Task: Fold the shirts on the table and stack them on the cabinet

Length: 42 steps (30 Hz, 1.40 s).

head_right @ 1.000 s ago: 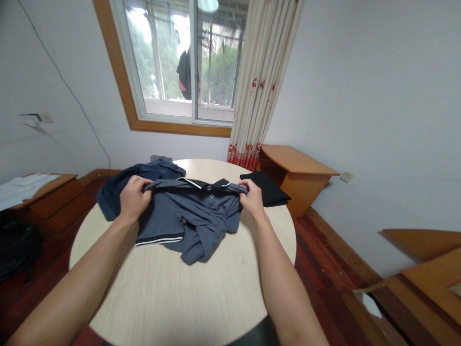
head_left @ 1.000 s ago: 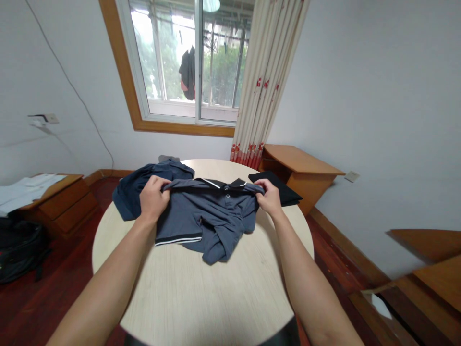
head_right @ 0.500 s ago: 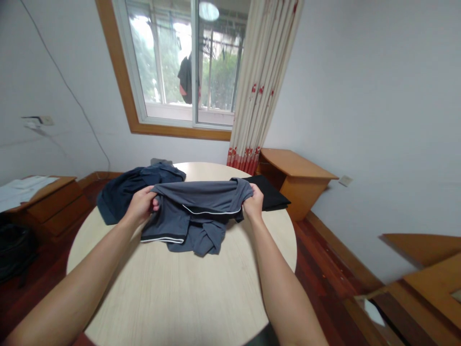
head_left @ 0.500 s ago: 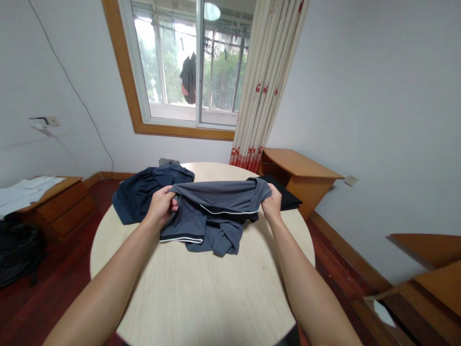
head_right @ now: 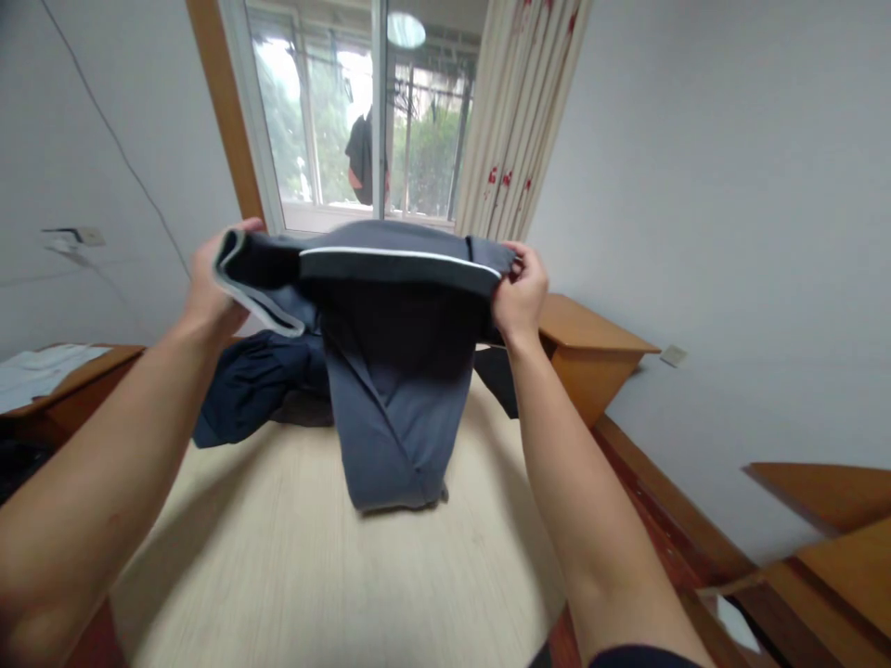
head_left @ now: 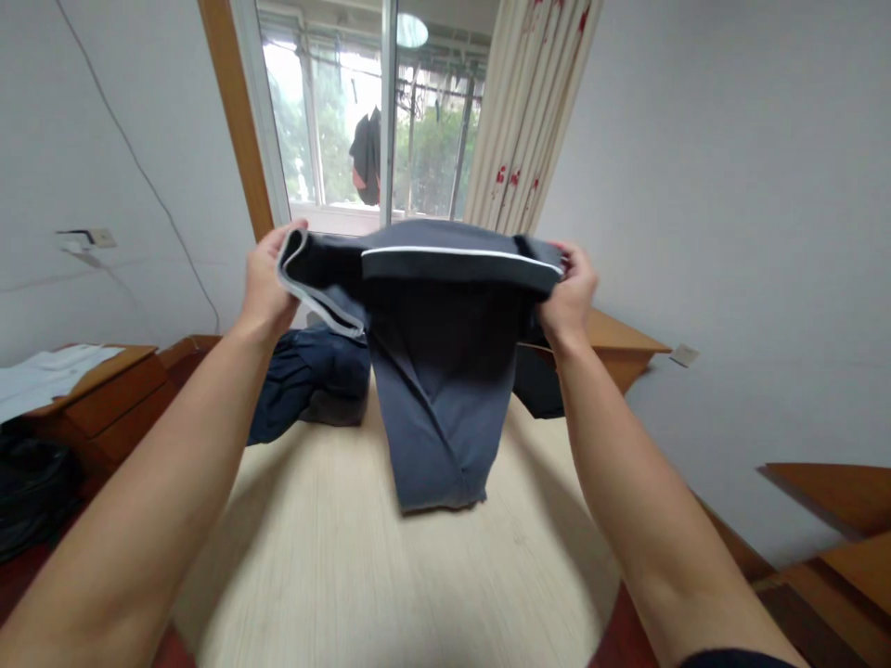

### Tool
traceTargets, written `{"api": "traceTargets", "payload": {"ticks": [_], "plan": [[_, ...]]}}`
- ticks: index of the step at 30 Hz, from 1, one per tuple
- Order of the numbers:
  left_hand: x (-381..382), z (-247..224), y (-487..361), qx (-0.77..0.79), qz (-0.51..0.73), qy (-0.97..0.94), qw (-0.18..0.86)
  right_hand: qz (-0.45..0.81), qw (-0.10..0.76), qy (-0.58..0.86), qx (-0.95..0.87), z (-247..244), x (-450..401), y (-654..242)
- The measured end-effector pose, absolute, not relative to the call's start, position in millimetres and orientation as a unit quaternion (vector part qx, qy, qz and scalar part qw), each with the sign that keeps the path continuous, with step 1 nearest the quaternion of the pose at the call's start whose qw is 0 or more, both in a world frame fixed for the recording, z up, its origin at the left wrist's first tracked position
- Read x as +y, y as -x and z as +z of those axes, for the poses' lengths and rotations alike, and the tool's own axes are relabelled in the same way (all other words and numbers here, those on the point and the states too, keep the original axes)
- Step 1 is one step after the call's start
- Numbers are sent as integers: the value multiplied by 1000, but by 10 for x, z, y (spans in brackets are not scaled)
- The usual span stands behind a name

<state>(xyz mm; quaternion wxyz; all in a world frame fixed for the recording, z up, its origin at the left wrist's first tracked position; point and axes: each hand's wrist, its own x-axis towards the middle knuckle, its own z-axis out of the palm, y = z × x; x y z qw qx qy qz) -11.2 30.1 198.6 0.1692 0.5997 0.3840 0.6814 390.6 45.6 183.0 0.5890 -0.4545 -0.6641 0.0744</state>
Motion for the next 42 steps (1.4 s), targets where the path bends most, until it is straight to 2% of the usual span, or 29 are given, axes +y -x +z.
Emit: {"api": "traceTargets", "payload": {"ticks": [1,3,7,13,16,22,27,35,42], "plan": [[471,2012,66,418,660,-614,111,38,609,461,-645,1848,577,-3792],[706,1919,-17,506,560,-655,43,32,558,495,-665,1738,729,-3609],[664,1293,-263,530,401,-747,-19,63,453,529,-715,1130,726,-3484],[92,255,-742,444,126,-886,40,142,290,558,-764,185,338,-3409],[22,-57,-713,475,88,-874,48,174,266,543,-777,-103,144,-3413],[99,-336,-280,495,132,-857,58,194,196,535,-799,-270,13,-3679],[120,-346,-46,448,167,-872,101,151,210,594,-762,-279,66,-3970],[178,-352,-100,453,239,-856,72,40,289,696,-656,-362,146,-4094],[16,-142,-221,433,346,-830,59,-64,507,666,-543,89,-12,-4099]]}}
